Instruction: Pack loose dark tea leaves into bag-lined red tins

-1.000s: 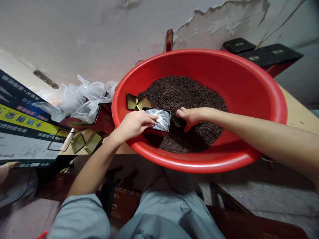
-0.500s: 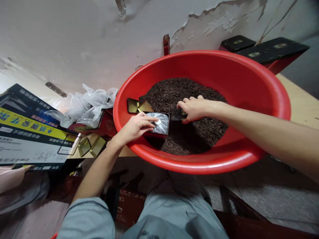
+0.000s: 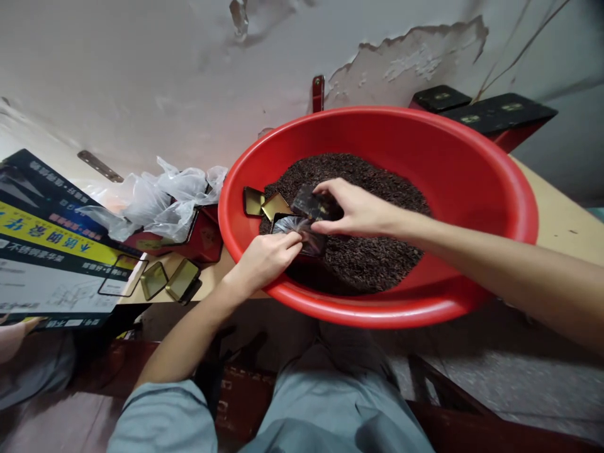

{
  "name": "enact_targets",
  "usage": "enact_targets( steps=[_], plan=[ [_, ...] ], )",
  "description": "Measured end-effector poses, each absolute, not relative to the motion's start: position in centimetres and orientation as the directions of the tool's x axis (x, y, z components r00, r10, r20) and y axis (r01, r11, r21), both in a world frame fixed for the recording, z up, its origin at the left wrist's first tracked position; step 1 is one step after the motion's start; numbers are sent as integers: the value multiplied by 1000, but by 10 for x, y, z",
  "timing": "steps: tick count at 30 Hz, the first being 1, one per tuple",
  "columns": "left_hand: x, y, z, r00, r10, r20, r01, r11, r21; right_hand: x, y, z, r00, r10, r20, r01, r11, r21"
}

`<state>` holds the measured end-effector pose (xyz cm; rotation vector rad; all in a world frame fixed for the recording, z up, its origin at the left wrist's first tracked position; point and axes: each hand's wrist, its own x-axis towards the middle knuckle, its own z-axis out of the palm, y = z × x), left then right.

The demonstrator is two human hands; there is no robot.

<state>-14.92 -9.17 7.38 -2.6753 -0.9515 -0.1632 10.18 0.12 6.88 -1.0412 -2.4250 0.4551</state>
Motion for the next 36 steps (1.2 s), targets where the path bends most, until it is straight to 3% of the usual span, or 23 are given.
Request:
enact_targets(
  steps=[2,5,10,15,20,24,27,30,36],
  plan=[
    [-151,-94,77,751,650,113,660,-736,-151,91,-12,60,-657,687,312,494,704,-510],
    [-159,-96,82,743,669,28,668,-743,27,77,-28,47,-679,650,342,464,741,-486],
    [-194,-116,94,740,667,83,639,-736,223,61,-46,38,-687,663,296,603,748,-276],
    [-214,-118,102,421,875,238,831,-478,286,53,-57,41,-697,675,243,676,731,-91],
    [-192,-80,87,416,906,76,777,-398,488,45,-66,44,-690,698,193,717,696,46],
    [-186,-63,76,457,889,24,796,-421,436,42,-66,43,-703,683,199,708,699,105],
    [-192,-55,75,530,847,41,789,-511,341,42,-57,43,-721,666,193,687,724,68],
    [-193,-47,82,569,821,-53,808,-547,219,43,-47,44,-733,653,188,669,743,28],
    [-171,-46,110,408,863,-298,898,-438,-38,37,-39,48,-745,652,144,662,749,30]
  ],
)
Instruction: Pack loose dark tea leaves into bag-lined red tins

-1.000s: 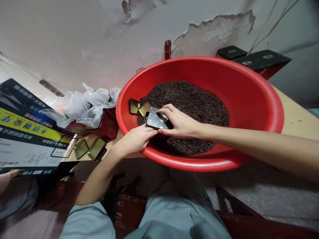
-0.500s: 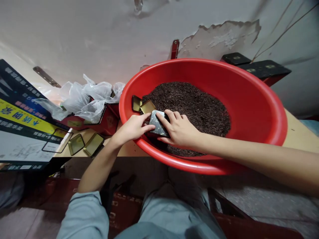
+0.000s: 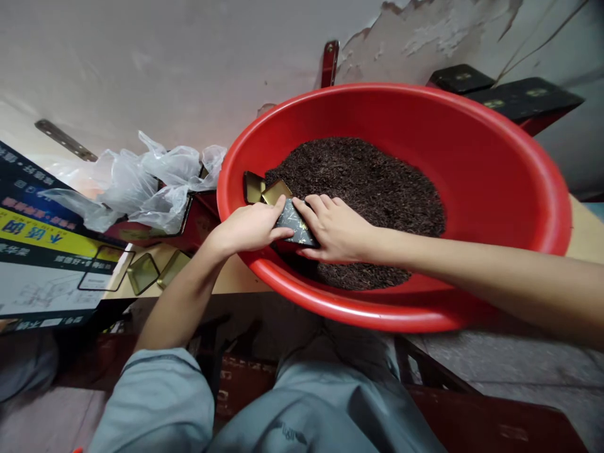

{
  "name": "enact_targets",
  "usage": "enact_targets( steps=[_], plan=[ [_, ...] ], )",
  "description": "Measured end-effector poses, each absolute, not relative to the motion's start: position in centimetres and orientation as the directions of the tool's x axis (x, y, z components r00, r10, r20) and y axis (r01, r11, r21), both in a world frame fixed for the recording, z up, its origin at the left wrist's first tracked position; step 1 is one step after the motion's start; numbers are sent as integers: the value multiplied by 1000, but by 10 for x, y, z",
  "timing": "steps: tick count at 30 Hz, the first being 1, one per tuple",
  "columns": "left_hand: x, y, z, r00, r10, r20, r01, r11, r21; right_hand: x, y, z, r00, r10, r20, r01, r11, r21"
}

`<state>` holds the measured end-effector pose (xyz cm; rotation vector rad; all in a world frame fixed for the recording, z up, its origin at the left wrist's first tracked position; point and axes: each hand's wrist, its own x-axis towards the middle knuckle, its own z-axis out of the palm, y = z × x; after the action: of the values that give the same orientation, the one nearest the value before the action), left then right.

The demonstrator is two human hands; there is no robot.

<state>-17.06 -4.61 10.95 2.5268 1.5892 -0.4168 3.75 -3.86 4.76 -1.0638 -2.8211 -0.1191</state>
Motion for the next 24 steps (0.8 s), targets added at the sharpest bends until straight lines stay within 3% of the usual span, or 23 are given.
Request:
enact_targets(
  steps=[6,10,13,18,21,24],
  plan=[
    [-165,-55,108,348,877,-330,909,-402,-108,39,-36,39,-716,667,206,659,744,-116],
    [-166,-61,103,302,887,-350,930,-355,-98,55,-13,50,-680,615,399,536,789,-302],
    [-164,-62,104,283,888,-363,935,-340,-103,60,-5,53,-619,590,518,532,801,-276],
    [-165,-57,106,309,874,-375,932,-358,-65,51,-21,32,-830,469,301,454,883,-122],
    [-171,-51,105,348,871,-347,932,-363,24,51,-27,28,-804,545,236,528,838,-138],
    [-176,-43,99,463,846,-266,885,-425,191,57,-31,35,-720,678,147,644,732,-220]
  ],
)
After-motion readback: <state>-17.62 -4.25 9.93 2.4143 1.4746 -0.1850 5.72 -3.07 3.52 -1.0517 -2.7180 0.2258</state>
